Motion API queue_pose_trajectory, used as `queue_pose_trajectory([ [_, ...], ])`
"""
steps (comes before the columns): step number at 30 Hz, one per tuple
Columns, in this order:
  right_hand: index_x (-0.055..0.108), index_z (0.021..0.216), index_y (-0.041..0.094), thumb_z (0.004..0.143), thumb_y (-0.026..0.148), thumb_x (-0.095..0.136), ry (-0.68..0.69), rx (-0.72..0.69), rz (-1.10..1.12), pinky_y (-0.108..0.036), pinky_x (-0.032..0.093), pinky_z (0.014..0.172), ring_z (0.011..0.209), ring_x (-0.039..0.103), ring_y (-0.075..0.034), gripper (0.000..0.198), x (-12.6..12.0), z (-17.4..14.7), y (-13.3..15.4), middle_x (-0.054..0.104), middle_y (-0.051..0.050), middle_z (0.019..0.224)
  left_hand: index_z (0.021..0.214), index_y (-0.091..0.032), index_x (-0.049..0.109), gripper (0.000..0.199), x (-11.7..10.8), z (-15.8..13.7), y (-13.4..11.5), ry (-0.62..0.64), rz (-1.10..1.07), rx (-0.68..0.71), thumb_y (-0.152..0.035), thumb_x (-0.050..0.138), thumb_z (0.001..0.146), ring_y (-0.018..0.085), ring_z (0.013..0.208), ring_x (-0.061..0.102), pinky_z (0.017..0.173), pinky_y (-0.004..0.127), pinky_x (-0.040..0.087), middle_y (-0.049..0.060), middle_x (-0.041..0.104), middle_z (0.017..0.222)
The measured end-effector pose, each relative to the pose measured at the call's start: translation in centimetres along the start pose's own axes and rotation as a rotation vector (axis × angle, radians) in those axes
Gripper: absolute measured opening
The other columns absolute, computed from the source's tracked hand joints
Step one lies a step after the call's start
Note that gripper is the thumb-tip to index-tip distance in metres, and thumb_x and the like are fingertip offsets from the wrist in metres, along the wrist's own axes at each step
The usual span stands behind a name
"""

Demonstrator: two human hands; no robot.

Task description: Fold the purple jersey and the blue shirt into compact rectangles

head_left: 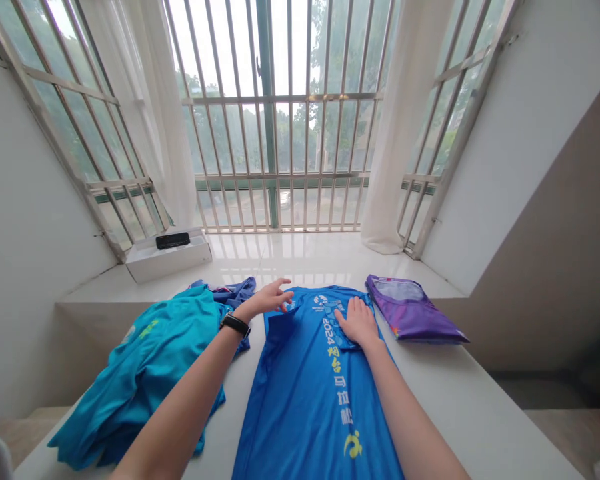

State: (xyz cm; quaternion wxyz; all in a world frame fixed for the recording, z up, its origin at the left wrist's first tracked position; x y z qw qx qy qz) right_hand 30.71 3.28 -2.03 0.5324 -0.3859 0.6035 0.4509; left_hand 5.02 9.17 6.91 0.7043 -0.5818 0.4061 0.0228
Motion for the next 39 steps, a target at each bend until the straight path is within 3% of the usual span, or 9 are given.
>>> queue_pose_trajectory([
  [3, 0.021, 0.156, -0.001, 0.098, 0.057, 0.026, 0.005, 0.005, 0.015, -0.041, 0.01, 0.122, 0.152, 0.015, -0.029, 0.082, 0.0, -0.2, 0.0, 0.018, -0.018, 0.164, 0.138, -0.015, 0.042, 0.046, 0.1, 0.1, 1.5, -0.017, -0.007, -0.016, -0.036, 0.047, 0.097, 0.015, 0.066, 0.07, 0.058, 0.024, 0.052, 0.009, 0.072, 0.098],
  [8, 0.028, 0.154, -0.001, 0.098, 0.053, 0.034, -0.044, -0.009, 0.046, -0.044, 0.014, 0.121, 0.15, 0.02, -0.032, 0.078, -0.9, -0.3, 0.0, 0.025, -0.021, 0.162, 0.119, -0.016, 0.062, 0.031, -2.0, -0.8, 3.1, -0.083, 0.392, 0.017, -0.026, 0.046, 0.094, 0.018, 0.082, 0.072, 0.076, 0.027, 0.055, 0.01, 0.074, 0.107],
  [14, 0.061, 0.129, 0.014, 0.097, 0.03, 0.041, -0.305, -0.352, 0.361, -0.036, 0.041, 0.106, 0.12, 0.057, -0.023, 0.041, -6.2, -3.0, 5.7, 0.058, -0.015, 0.137, 0.116, -0.021, 0.067, 0.029, -2.1, -0.8, 4.3, -0.094, 0.583, -0.022, -0.025, 0.056, 0.09, 0.026, 0.113, 0.064, 0.097, 0.034, 0.049, 0.009, 0.071, 0.12],
  [17, 0.067, 0.112, 0.019, 0.097, 0.029, 0.046, -0.19, -0.582, 0.592, -0.033, 0.052, 0.083, 0.075, 0.064, -0.015, 0.029, -6.1, -5.8, 10.7, 0.069, -0.008, 0.111, 0.116, -0.02, 0.067, 0.029, -1.5, -0.6, 4.9, -0.069, 0.638, -0.048, -0.025, 0.057, 0.089, 0.028, 0.114, 0.064, 0.095, 0.036, 0.049, 0.011, 0.069, 0.121],
  [21, 0.062, 0.124, 0.02, 0.09, 0.027, 0.059, 0.055, -0.706, 0.727, -0.029, 0.052, 0.07, 0.064, 0.059, -0.011, 0.035, -3.6, -8.5, 14.9, 0.069, -0.008, 0.113, 0.119, -0.022, 0.066, 0.031, -1.5, -0.3, 5.3, -0.047, 0.667, -0.074, -0.027, 0.055, 0.09, 0.027, 0.113, 0.064, 0.093, 0.034, 0.05, 0.01, 0.069, 0.122],
  [26, 0.058, 0.13, 0.019, 0.079, 0.019, 0.069, 0.234, -0.585, 0.83, -0.024, 0.047, 0.06, 0.055, 0.05, -0.007, 0.052, -1.0, -7.9, 14.6, 0.07, -0.006, 0.109, 0.111, -0.021, 0.069, 0.026, -1.9, -0.2, 5.8, -0.024, 0.684, -0.116, -0.031, 0.057, 0.09, 0.028, 0.107, 0.066, 0.086, 0.033, 0.051, 0.01, 0.072, 0.112],
  [31, 0.06, 0.13, 0.02, 0.069, 0.013, 0.074, 0.261, -0.572, 0.791, -0.022, 0.043, 0.059, 0.058, 0.046, -0.007, 0.063, -0.6, -7.6, 14.3, 0.065, 0.0, 0.097, 0.094, -0.019, 0.07, 0.019, -2.1, -0.3, 6.2, -0.012, 0.683, -0.133, -0.033, 0.058, 0.089, 0.028, 0.101, 0.067, 0.082, 0.031, 0.05, 0.011, 0.073, 0.104],
  [35, 0.072, 0.108, 0.02, 0.067, 0.011, 0.074, 0.215, -0.628, 0.721, -0.022, 0.042, 0.063, 0.064, 0.047, -0.009, 0.041, -1.4, -8.0, 14.5, 0.058, 0.002, 0.083, 0.096, -0.021, 0.067, 0.02, -1.9, 0.1, 5.6, -0.007, 0.645, -0.079, -0.034, 0.053, 0.094, 0.023, 0.097, 0.067, 0.083, 0.028, 0.049, 0.006, 0.073, 0.101],
  [39, 0.072, 0.084, 0.019, 0.065, 0.001, 0.062, 0.219, -0.691, 0.814, -0.02, 0.041, 0.059, 0.059, 0.045, -0.005, 0.028, -2.2, -8.5, 14.8, 0.061, 0.0, 0.097, 0.106, -0.023, 0.062, 0.024, -1.7, 0.1, 5.2, -0.018, 0.63, -0.064, -0.038, 0.044, 0.1, 0.021, 0.096, 0.067, 0.081, 0.028, 0.049, 0.005, 0.073, 0.101],
])
Point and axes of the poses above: each hand's wrist, its own z-axis towards the middle knuckle, its own x-axis out of the palm, y = z × x, the point moved 10 cm from there along z, towards the middle knuckle
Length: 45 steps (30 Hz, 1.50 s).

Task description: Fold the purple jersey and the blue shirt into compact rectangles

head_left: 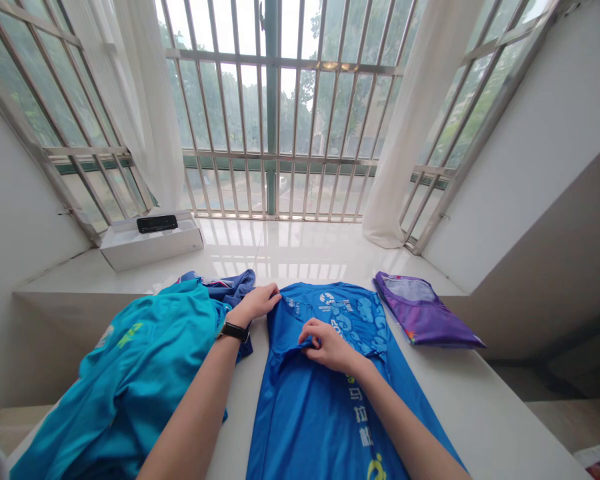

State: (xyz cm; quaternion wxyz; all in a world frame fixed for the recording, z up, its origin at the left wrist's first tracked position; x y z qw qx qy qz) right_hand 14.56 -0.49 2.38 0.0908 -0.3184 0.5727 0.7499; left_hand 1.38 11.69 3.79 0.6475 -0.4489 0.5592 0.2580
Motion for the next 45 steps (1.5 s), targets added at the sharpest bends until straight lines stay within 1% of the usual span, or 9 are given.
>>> queue_pose_trajectory([
  [3, 0.069, 0.078, 0.018, 0.061, -0.004, 0.054, -0.023, -0.061, 0.026, -0.019, 0.043, 0.06, 0.062, 0.05, -0.007, 0.032, -0.7, -0.1, 1.0, 0.065, 0.0, 0.097, 0.11, -0.023, 0.061, 0.026, 0.0, -0.2, 0.4, -0.014, 0.037, -0.052, -0.038, 0.042, 0.1, 0.026, 0.097, 0.068, 0.078, 0.033, 0.05, 0.009, 0.072, 0.102],
  [7, 0.07, 0.082, 0.021, 0.065, -0.002, 0.054, -0.066, -0.106, -0.049, -0.021, 0.046, 0.064, 0.064, 0.055, -0.01, 0.033, -1.8, -0.4, 2.0, 0.067, 0.001, 0.085, 0.11, -0.025, 0.062, 0.025, -0.4, -0.5, 0.6, -0.03, 0.072, -0.079, -0.039, 0.044, 0.1, 0.027, 0.098, 0.068, 0.078, 0.033, 0.049, 0.009, 0.072, 0.103],
  [16, 0.07, 0.088, 0.023, 0.071, -0.001, 0.058, -0.032, -0.204, -0.279, -0.028, 0.048, 0.086, 0.096, 0.062, -0.017, 0.032, -1.6, -1.3, 4.0, 0.066, -0.003, 0.101, 0.11, -0.025, 0.063, 0.022, -1.1, -0.7, -0.5, -0.08, 0.102, -0.044, -0.037, 0.047, 0.1, 0.026, 0.106, 0.065, 0.08, 0.031, 0.048, 0.009, 0.069, 0.113],
  [22, 0.072, 0.091, 0.022, 0.073, 0.006, 0.062, 0.094, -0.098, -0.423, -0.028, 0.048, 0.082, 0.092, 0.062, -0.019, 0.026, -0.7, -1.7, 3.3, 0.066, -0.004, 0.097, 0.108, -0.023, 0.063, 0.018, 0.2, -0.5, -0.6, -0.055, 0.098, -0.029, -0.032, 0.052, 0.097, 0.025, 0.103, 0.065, 0.082, 0.03, 0.049, 0.008, 0.069, 0.109],
  [29, 0.071, 0.09, 0.021, 0.083, 0.025, 0.065, 0.063, -0.057, -0.481, -0.029, 0.046, 0.079, 0.089, 0.061, -0.019, 0.01, -1.4, -1.9, 3.2, 0.066, -0.005, 0.094, 0.109, -0.023, 0.065, 0.026, 0.0, -0.4, -0.5, -0.074, 0.033, -0.025, -0.037, 0.046, 0.099, 0.024, 0.106, 0.065, 0.084, 0.029, 0.049, 0.008, 0.07, 0.112],
  [33, 0.07, 0.085, 0.02, 0.088, 0.035, 0.064, 0.06, -0.051, -0.502, -0.03, 0.045, 0.078, 0.088, 0.061, -0.02, 0.016, -1.4, -1.9, 3.4, 0.066, -0.005, 0.091, 0.109, -0.022, 0.068, 0.03, -0.4, -0.1, 0.7, -0.062, -0.004, -0.018, -0.038, 0.045, 0.098, 0.024, 0.103, 0.066, 0.086, 0.03, 0.05, 0.008, 0.072, 0.11],
  [39, 0.069, 0.082, 0.019, 0.095, 0.035, 0.055, 0.068, -0.044, -0.529, -0.029, 0.043, 0.074, 0.084, 0.06, -0.018, 0.025, -1.3, -1.8, 3.4, 0.066, -0.006, 0.088, 0.108, -0.021, 0.072, 0.033, -0.2, 0.0, 2.7, -0.028, 0.002, -0.008, -0.011, 0.053, 0.083, 0.026, 0.11, 0.063, 0.094, 0.032, 0.048, 0.01, 0.071, 0.115],
  [42, 0.069, 0.082, 0.019, 0.095, 0.034, 0.055, 0.074, -0.048, -0.544, -0.029, 0.042, 0.073, 0.083, 0.06, -0.018, 0.024, -1.2, -1.7, 3.3, 0.066, -0.005, 0.088, 0.103, -0.02, 0.074, 0.03, -0.1, 0.0, 2.8, -0.05, -0.005, 0.006, -0.012, 0.055, 0.082, 0.028, 0.112, 0.062, 0.096, 0.034, 0.048, 0.011, 0.07, 0.116],
  [45, 0.069, 0.083, 0.019, 0.096, 0.035, 0.055, 0.072, -0.057, -0.557, -0.028, 0.042, 0.074, 0.084, 0.06, -0.018, 0.025, -1.1, -1.7, 3.2, 0.065, -0.005, 0.088, 0.099, -0.02, 0.074, 0.023, -0.2, 0.1, 1.9, -0.068, -0.049, 0.059, -0.017, 0.054, 0.087, 0.023, 0.102, 0.066, 0.091, 0.03, 0.05, 0.009, 0.069, 0.116],
])
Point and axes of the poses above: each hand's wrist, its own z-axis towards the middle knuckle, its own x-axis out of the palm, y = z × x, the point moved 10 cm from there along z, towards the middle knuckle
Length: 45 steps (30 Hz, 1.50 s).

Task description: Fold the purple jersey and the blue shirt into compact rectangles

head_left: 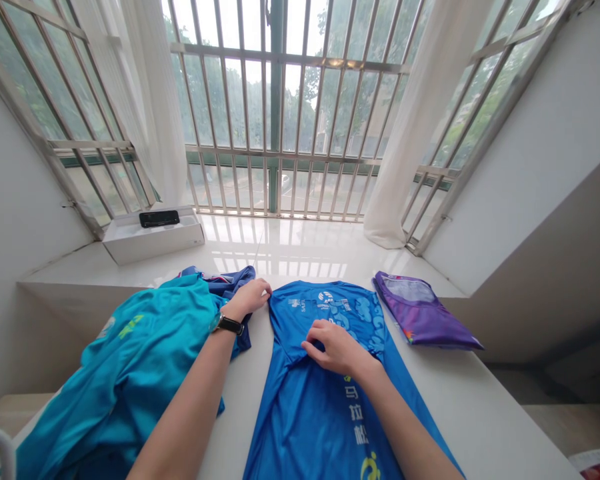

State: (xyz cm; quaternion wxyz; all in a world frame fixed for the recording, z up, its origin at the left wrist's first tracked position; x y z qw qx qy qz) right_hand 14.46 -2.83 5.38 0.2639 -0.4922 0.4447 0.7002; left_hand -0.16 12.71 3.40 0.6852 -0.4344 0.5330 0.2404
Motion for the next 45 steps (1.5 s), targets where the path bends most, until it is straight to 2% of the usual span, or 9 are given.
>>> queue_pose_trajectory([
  [5, 0.069, 0.084, 0.018, 0.098, 0.031, 0.051, 0.009, -0.01, -0.026, -0.027, 0.042, 0.075, 0.086, 0.06, -0.017, 0.026, 0.3, 0.1, 0.1, 0.066, -0.005, 0.09, 0.107, -0.019, 0.068, 0.026, -0.1, 0.1, -1.4, -0.016, -0.059, 0.038, -0.025, 0.045, 0.096, 0.017, 0.082, 0.068, 0.079, 0.024, 0.052, 0.003, 0.074, 0.097],
  [12, 0.069, 0.088, 0.019, 0.098, 0.026, 0.051, 0.004, -0.028, -0.021, -0.027, 0.044, 0.078, 0.087, 0.061, -0.017, 0.022, 0.7, 0.2, 0.4, 0.067, -0.005, 0.092, 0.113, -0.021, 0.062, 0.027, -0.1, -0.1, -0.9, -0.103, 0.057, -0.038, -0.022, 0.038, 0.1, 0.023, 0.098, 0.066, 0.085, 0.032, 0.048, 0.01, 0.07, 0.106],
  [20, 0.068, 0.101, 0.022, 0.097, 0.027, 0.051, -0.031, -0.014, 0.019, -0.026, 0.046, 0.076, 0.087, 0.065, -0.017, 0.018, 1.0, 0.2, 0.1, 0.069, -0.004, 0.099, 0.11, -0.016, 0.065, 0.03, 0.4, -0.2, -1.5, -0.098, 0.186, -0.067, -0.013, 0.038, 0.099, 0.024, 0.101, 0.062, 0.087, 0.033, 0.048, 0.013, 0.064, 0.107],
  [24, 0.067, 0.107, 0.022, 0.097, 0.029, 0.051, -0.166, 0.125, 0.057, -0.028, 0.049, 0.078, 0.087, 0.066, -0.017, 0.02, -0.6, 0.1, -3.3, 0.069, -0.005, 0.105, 0.114, -0.016, 0.066, 0.03, -0.1, 0.0, -2.4, -0.097, 0.216, -0.041, -0.012, 0.041, 0.097, 0.026, 0.109, 0.059, 0.092, 0.035, 0.048, 0.014, 0.063, 0.115],
  [29, 0.067, 0.115, 0.017, 0.095, 0.026, 0.05, -0.313, 0.285, -0.012, -0.038, 0.047, 0.099, 0.114, 0.06, -0.025, 0.028, -2.0, -0.7, -9.6, 0.068, -0.012, 0.119, 0.113, -0.014, 0.067, 0.027, 0.5, 0.4, -5.6, -0.058, 0.223, 0.051, -0.021, 0.048, 0.097, 0.028, 0.109, 0.06, 0.095, 0.037, 0.048, 0.015, 0.065, 0.115],
  [33, 0.067, 0.122, 0.016, 0.093, 0.023, 0.046, -0.269, 0.264, 0.015, -0.041, 0.043, 0.109, 0.123, 0.058, -0.025, 0.036, -1.1, -1.2, -13.3, 0.064, -0.014, 0.13, 0.107, -0.017, 0.071, 0.028, 3.1, 0.1, -10.4, 0.006, 0.208, 0.173, -0.032, 0.049, 0.097, 0.026, 0.108, 0.061, 0.096, 0.036, 0.047, 0.012, 0.067, 0.113],
  [37, 0.062, 0.132, 0.016, 0.095, 0.029, 0.045, -0.232, 0.269, -0.019, -0.042, 0.037, 0.114, 0.133, 0.051, -0.025, 0.043, -0.3, -1.4, -15.1, 0.058, -0.014, 0.141, 0.132, -0.015, 0.059, 0.045, 5.7, -0.8, -13.6, 0.014, 0.198, 0.275, -0.043, 0.048, 0.098, 0.031, 0.125, 0.053, 0.104, 0.042, 0.043, 0.015, 0.058, 0.137],
  [41, 0.046, 0.149, 0.02, 0.1, 0.043, 0.037, -0.106, 0.375, -0.163, -0.046, 0.024, 0.12, 0.148, 0.031, -0.027, 0.054, 1.2, -1.0, -15.7, 0.038, -0.012, 0.158, 0.151, -0.014, 0.037, 0.063, 7.4, -0.9, -13.0, 0.0, 0.201, 0.249, -0.052, 0.038, 0.101, 0.032, 0.145, 0.032, 0.117, 0.049, 0.028, 0.016, 0.037, 0.157],
  [45, 0.03, 0.157, 0.026, 0.102, 0.051, 0.029, -0.011, 0.519, -0.228, -0.046, 0.014, 0.122, 0.152, 0.018, -0.025, 0.06, 1.8, -0.9, -16.2, 0.022, -0.006, 0.165, 0.155, -0.014, 0.032, 0.066, 8.2, -0.7, -12.1, -0.016, 0.196, 0.237, -0.055, 0.03, 0.102, 0.031, 0.149, 0.025, 0.121, 0.051, 0.02, 0.015, 0.03, 0.161],
])
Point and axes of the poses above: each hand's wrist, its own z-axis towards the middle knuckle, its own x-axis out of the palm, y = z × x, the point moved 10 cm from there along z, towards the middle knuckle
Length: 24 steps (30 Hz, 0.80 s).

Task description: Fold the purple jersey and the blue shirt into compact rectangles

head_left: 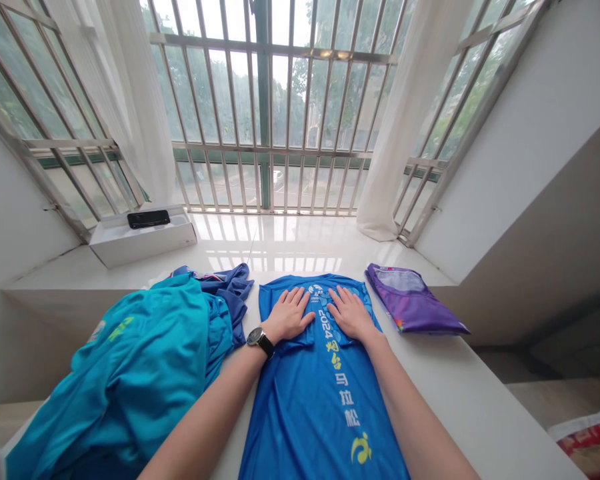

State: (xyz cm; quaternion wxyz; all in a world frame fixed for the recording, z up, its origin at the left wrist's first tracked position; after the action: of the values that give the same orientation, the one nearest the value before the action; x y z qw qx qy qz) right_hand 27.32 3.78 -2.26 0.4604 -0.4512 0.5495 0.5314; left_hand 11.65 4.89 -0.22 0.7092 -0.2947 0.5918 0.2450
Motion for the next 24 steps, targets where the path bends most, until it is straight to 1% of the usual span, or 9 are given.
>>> queue_pose_trajectory([
  [3, 0.027, 0.157, 0.026, 0.102, 0.052, 0.026, 0.012, 0.046, -0.014, -0.046, 0.012, 0.122, 0.152, 0.016, -0.024, 0.062, -0.1, 0.1, -0.2, 0.02, -0.006, 0.166, 0.154, -0.013, 0.033, 0.068, 0.0, 0.1, 0.3, -0.007, -0.019, -0.017, -0.057, 0.029, 0.102, 0.03, 0.15, 0.024, 0.121, 0.05, 0.019, 0.016, 0.03, 0.161],
  [6, 0.028, 0.157, 0.024, 0.102, 0.051, 0.027, -0.012, 0.047, -0.004, -0.047, 0.013, 0.122, 0.152, 0.018, -0.026, 0.062, -0.3, 0.2, -0.3, 0.022, -0.008, 0.165, 0.154, -0.01, 0.031, 0.067, -0.5, 0.3, 0.8, 0.01, -0.084, -0.06, -0.053, 0.029, 0.103, 0.03, 0.15, 0.023, 0.121, 0.049, 0.019, 0.018, 0.03, 0.16],
  [9, 0.03, 0.157, 0.024, 0.101, 0.051, 0.029, -0.041, 0.062, 0.014, -0.048, 0.014, 0.121, 0.152, 0.019, -0.027, 0.061, -0.3, 0.4, -0.7, 0.023, -0.01, 0.165, 0.156, -0.011, 0.026, 0.066, -1.4, 0.3, 2.1, 0.043, -0.144, -0.128, -0.049, 0.033, 0.103, 0.031, 0.15, 0.022, 0.12, 0.052, 0.02, 0.019, 0.027, 0.161],
  [11, 0.031, 0.156, 0.024, 0.101, 0.051, 0.029, -0.056, 0.085, 0.021, -0.049, 0.015, 0.121, 0.151, 0.02, -0.027, 0.061, -0.3, 0.6, -1.0, 0.024, -0.01, 0.164, 0.156, -0.012, 0.025, 0.066, -2.4, 0.3, 3.4, 0.035, -0.123, -0.172, -0.045, 0.04, 0.101, 0.032, 0.15, 0.021, 0.12, 0.055, 0.018, 0.02, 0.027, 0.161],
  [13, 0.031, 0.156, 0.024, 0.101, 0.051, 0.029, -0.061, 0.1, 0.023, -0.05, 0.015, 0.121, 0.151, 0.021, -0.027, 0.061, -0.2, 0.8, -1.3, 0.024, -0.01, 0.164, 0.153, -0.012, 0.03, 0.063, -3.4, 0.2, 4.5, 0.017, -0.085, -0.192, -0.04, 0.044, 0.099, 0.033, 0.149, 0.022, 0.119, 0.055, 0.018, 0.021, 0.03, 0.16],
  [15, 0.031, 0.156, 0.024, 0.101, 0.051, 0.03, -0.063, 0.102, 0.022, -0.05, 0.016, 0.121, 0.151, 0.021, -0.027, 0.061, -0.2, 0.9, -1.4, 0.025, -0.01, 0.164, 0.149, -0.011, 0.038, 0.057, -4.0, 0.1, 5.1, 0.002, -0.063, -0.177, -0.037, 0.044, 0.099, 0.033, 0.148, 0.026, 0.119, 0.052, 0.021, 0.021, 0.034, 0.157],
  [19, 0.031, 0.156, 0.023, 0.101, 0.05, 0.03, -0.066, 0.095, 0.014, -0.05, 0.016, 0.121, 0.151, 0.021, -0.027, 0.061, -0.2, 0.9, -1.5, 0.025, -0.01, 0.164, 0.141, -0.015, 0.049, 0.047, -3.9, 0.1, 4.6, 0.003, -0.027, -0.086, -0.033, 0.047, 0.098, 0.029, 0.143, 0.036, 0.118, 0.045, 0.028, 0.016, 0.046, 0.151],
  [21, 0.03, 0.156, 0.023, 0.101, 0.049, 0.03, -0.05, 0.099, 0.007, -0.051, 0.015, 0.121, 0.151, 0.021, -0.027, 0.061, -0.2, 0.9, -1.5, 0.024, -0.01, 0.164, 0.138, -0.018, 0.052, 0.043, -3.6, -0.1, 4.6, 0.028, 0.016, -0.089, -0.032, 0.05, 0.097, 0.03, 0.14, 0.039, 0.118, 0.049, 0.026, 0.015, 0.05, 0.147],
  [24, 0.033, 0.155, 0.021, 0.101, 0.046, 0.032, -0.036, 0.158, -0.005, -0.057, 0.014, 0.119, 0.15, 0.022, -0.031, 0.06, -0.5, 1.1, -1.2, 0.025, -0.013, 0.163, 0.132, -0.019, 0.056, 0.038, -3.6, -0.5, 5.5, 0.035, 0.065, -0.142, -0.03, 0.05, 0.096, 0.034, 0.138, 0.041, 0.115, 0.062, 0.02, 0.017, 0.054, 0.142],
])
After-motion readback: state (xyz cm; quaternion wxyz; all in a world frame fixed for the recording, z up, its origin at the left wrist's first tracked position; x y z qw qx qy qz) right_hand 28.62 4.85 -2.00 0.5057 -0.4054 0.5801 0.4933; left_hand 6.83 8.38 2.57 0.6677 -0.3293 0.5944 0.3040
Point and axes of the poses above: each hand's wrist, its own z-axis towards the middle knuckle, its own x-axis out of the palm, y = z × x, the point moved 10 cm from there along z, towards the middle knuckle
